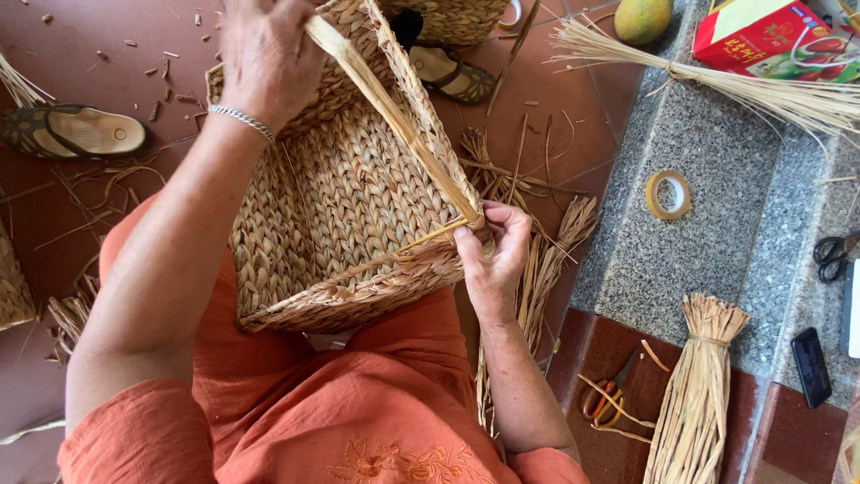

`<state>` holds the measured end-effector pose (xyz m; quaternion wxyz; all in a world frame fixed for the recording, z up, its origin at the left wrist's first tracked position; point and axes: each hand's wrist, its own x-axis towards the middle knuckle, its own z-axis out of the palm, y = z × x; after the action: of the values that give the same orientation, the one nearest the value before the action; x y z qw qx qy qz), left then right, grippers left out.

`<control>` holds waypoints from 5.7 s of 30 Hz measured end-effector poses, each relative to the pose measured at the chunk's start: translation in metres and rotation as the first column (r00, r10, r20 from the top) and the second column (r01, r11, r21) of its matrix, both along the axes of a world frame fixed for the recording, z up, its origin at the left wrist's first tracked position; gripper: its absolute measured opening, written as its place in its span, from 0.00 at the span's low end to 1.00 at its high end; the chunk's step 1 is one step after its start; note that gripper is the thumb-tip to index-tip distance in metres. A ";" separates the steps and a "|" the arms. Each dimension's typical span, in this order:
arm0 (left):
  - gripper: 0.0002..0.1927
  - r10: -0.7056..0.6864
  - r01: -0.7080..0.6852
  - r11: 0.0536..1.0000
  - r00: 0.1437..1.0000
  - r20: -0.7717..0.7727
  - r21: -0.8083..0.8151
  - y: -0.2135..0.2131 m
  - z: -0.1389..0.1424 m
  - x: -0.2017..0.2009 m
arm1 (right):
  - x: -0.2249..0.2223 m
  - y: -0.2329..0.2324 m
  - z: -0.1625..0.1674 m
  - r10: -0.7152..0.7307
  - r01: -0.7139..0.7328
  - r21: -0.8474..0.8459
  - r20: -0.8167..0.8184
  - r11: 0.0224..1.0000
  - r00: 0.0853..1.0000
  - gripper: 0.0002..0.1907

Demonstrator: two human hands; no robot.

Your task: The person sits on the floor with a woven water hyacinth basket on their lap and weaves a flat split strand around the basket's rim, tucking and tightening the strand along the edge. They bend the strand over the rim, thread it through the weave, and press it into place by hand.

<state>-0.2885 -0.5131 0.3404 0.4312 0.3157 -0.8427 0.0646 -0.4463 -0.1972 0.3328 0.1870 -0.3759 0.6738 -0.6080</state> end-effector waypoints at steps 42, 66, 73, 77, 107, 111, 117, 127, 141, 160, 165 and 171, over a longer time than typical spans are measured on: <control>0.17 -0.311 0.518 -0.408 0.695 -0.648 0.751 0.139 -0.027 -0.065 | 0.003 -0.002 0.037 0.061 -0.023 0.069 -0.616 0.997 0.786 0.12; 0.07 -0.348 0.602 0.096 0.767 -0.539 0.793 0.185 -0.013 -0.031 | -0.047 0.195 -0.041 0.813 -0.192 0.867 -0.323 0.459 0.484 0.06; 0.06 -0.364 0.643 0.097 0.733 -0.574 0.760 0.185 -0.014 -0.031 | -0.035 0.229 -0.076 0.909 -0.097 0.978 -0.131 0.184 0.395 0.24; 0.07 -0.409 0.609 0.224 0.767 -0.494 0.761 0.183 -0.011 -0.028 | -0.044 0.193 -0.056 0.851 -0.178 0.949 -0.138 0.259 0.507 0.20; 0.27 -0.653 0.753 0.528 0.656 -0.378 0.393 0.191 0.009 -0.021 | 0.032 0.062 0.002 0.258 -0.220 0.141 -0.641 0.965 0.722 0.16; 0.30 -0.656 0.708 0.629 0.705 -0.271 0.320 0.197 -0.002 -0.023 | 0.036 0.056 0.019 0.340 -0.308 0.183 -0.725 0.934 0.599 0.20; 0.15 -0.318 0.771 0.135 0.628 -0.710 0.622 0.185 -0.037 -0.030 | 0.003 0.016 0.028 0.002 -0.102 -0.076 -0.792 0.992 0.610 0.12; 0.12 0.379 0.734 -0.434 0.675 -0.633 0.522 0.140 -0.046 -0.023 | -0.016 0.014 0.004 0.114 -0.053 0.135 -0.496 0.989 0.861 0.27; 0.33 0.332 0.636 0.308 0.625 -0.707 0.707 0.037 -0.031 -0.005 | -0.023 -0.015 0.007 0.193 -0.184 0.058 -0.222 0.981 0.956 0.37; 0.09 -0.106 0.024 0.674 0.992 0.064 0.738 0.037 -0.027 0.006 | -0.016 -0.005 -0.005 0.121 -0.116 0.046 -0.119 0.992 0.985 0.42; 0.27 0.040 0.578 -0.355 0.795 -0.605 0.735 0.090 -0.022 -0.008 | -0.012 -0.005 -0.007 0.058 -0.058 0.026 -0.015 0.998 0.998 0.39; 0.16 -0.016 0.620 -0.620 0.603 -0.798 0.481 0.132 -0.032 -0.034 | -0.008 -0.004 -0.005 0.051 -0.051 0.000 0.005 0.999 0.999 0.39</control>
<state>-0.3223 -0.3808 0.3086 0.0999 0.1424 -0.4300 -0.8859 -0.4540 -0.2008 0.3281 0.2042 -0.3911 0.6637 -0.6040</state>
